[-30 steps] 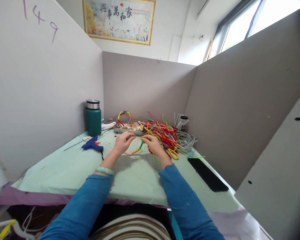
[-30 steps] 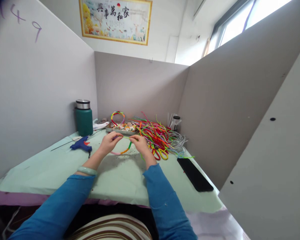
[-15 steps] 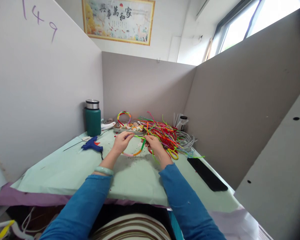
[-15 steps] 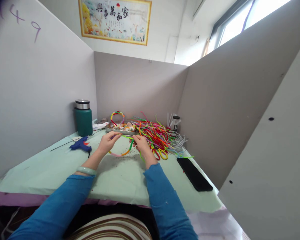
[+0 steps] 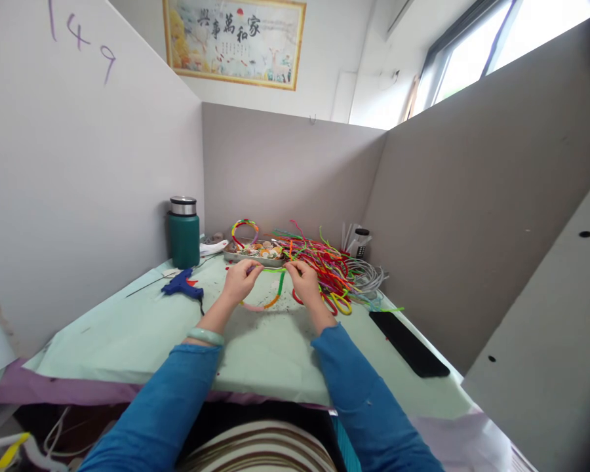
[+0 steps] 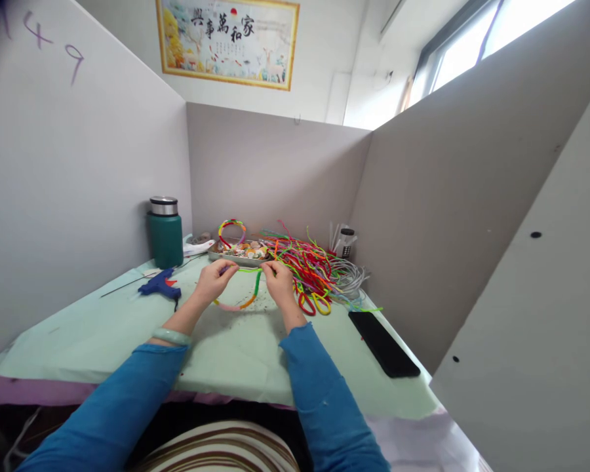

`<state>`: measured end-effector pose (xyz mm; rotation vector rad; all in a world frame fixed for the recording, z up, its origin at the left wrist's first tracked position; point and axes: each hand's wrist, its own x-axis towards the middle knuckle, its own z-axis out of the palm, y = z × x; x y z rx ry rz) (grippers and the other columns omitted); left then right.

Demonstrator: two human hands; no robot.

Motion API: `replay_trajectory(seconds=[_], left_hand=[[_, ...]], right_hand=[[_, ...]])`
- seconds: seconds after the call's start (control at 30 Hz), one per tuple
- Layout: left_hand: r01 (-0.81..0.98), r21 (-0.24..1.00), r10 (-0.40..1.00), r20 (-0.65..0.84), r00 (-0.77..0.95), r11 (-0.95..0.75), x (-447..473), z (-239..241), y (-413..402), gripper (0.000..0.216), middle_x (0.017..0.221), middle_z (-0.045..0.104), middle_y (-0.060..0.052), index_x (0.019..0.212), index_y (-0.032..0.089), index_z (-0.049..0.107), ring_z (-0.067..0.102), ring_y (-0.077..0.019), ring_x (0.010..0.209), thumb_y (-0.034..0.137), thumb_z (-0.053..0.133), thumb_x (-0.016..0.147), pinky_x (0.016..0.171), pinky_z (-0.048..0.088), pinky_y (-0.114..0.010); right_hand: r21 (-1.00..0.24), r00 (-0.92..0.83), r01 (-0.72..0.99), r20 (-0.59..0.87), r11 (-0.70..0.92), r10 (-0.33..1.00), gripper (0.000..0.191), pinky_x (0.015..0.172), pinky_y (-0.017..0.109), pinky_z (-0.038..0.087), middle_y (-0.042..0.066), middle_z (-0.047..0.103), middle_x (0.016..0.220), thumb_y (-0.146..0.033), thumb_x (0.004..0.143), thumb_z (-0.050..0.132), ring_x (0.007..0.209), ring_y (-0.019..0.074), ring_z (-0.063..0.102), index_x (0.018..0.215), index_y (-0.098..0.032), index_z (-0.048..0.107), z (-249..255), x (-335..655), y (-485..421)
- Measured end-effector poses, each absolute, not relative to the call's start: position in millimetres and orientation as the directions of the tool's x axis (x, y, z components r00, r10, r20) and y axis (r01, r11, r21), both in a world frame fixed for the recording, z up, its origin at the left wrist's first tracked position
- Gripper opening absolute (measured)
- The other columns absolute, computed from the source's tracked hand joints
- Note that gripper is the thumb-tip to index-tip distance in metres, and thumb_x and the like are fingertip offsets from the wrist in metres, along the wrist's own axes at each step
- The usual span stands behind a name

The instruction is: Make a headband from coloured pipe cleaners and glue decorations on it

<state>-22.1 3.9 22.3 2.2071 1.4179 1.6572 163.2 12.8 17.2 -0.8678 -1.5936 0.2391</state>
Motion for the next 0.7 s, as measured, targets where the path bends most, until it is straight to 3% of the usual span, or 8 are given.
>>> replay_trajectory(seconds=[0.17, 0.37, 0.47, 0.7], left_hand=[[0.649, 0.531, 0.646, 0.759, -0.079, -0.544, -24.6, 20.3, 7.5, 0.023, 0.082, 0.067, -0.005, 0.081, 0.017, 0.065, 0.058, -0.0163, 0.074, 0.033, 0.049, 0.08, 0.069, 0.042, -0.026], [0.653, 0.542, 0.617, 0.774, -0.142, -0.529, -26.0, 21.1, 8.4, 0.024, 0.079, 0.066, -0.006, 0.08, 0.016, 0.063, 0.057, -0.0166, 0.072, 0.035, 0.049, 0.08, 0.067, 0.042, -0.027], [0.648, 0.514, 0.613, 0.785, -0.091, -0.562, -24.0, 21.9, 6.4, 0.022, 0.077, 0.066, -0.005, 0.078, 0.016, 0.063, 0.057, -0.0159, 0.07, 0.033, 0.049, 0.079, 0.067, 0.043, -0.027], [0.555, 0.576, 0.711, 0.702, 0.039, -0.6, -20.6, 22.3, 4.4, 0.022, 0.077, 0.065, -0.004, 0.083, 0.015, 0.064, 0.056, -0.0151, 0.069, 0.032, 0.051, 0.078, 0.064, 0.044, -0.025]], right_hand=[[-0.642, 0.006, 0.334, 0.734, 0.691, 0.679, 0.026, 0.069, 0.025, 0.041, 0.004, 0.064, 0.079, -0.036, 0.08, 0.048, 0.075, 0.0159, 0.056, 0.08, -0.016, 0.065, 19.0, 164.0, 12.9], [-0.727, -0.403, 0.318, 0.478, 0.609, 0.781, 0.024, 0.051, 0.021, 0.035, -0.001, 0.059, 0.063, -0.037, 0.077, 0.052, 0.054, 0.0099, 0.048, 0.071, -0.016, 0.063, 16.9, 158.9, 2.6], [-0.806, -0.462, 0.282, 0.361, 0.52, 0.81, 0.024, 0.045, 0.02, 0.032, -0.001, 0.058, 0.061, -0.039, 0.077, 0.053, 0.045, 0.0078, 0.044, 0.079, -0.017, 0.061, 12.1, 151.8, 0.3], [-0.704, -0.332, 0.344, 0.528, 0.622, 0.782, 0.025, 0.051, 0.02, 0.033, -0.003, 0.052, 0.054, -0.034, 0.08, 0.049, 0.051, 0.0089, 0.044, 0.068, -0.017, 0.062, 9.0, 145.7, 5.2]])
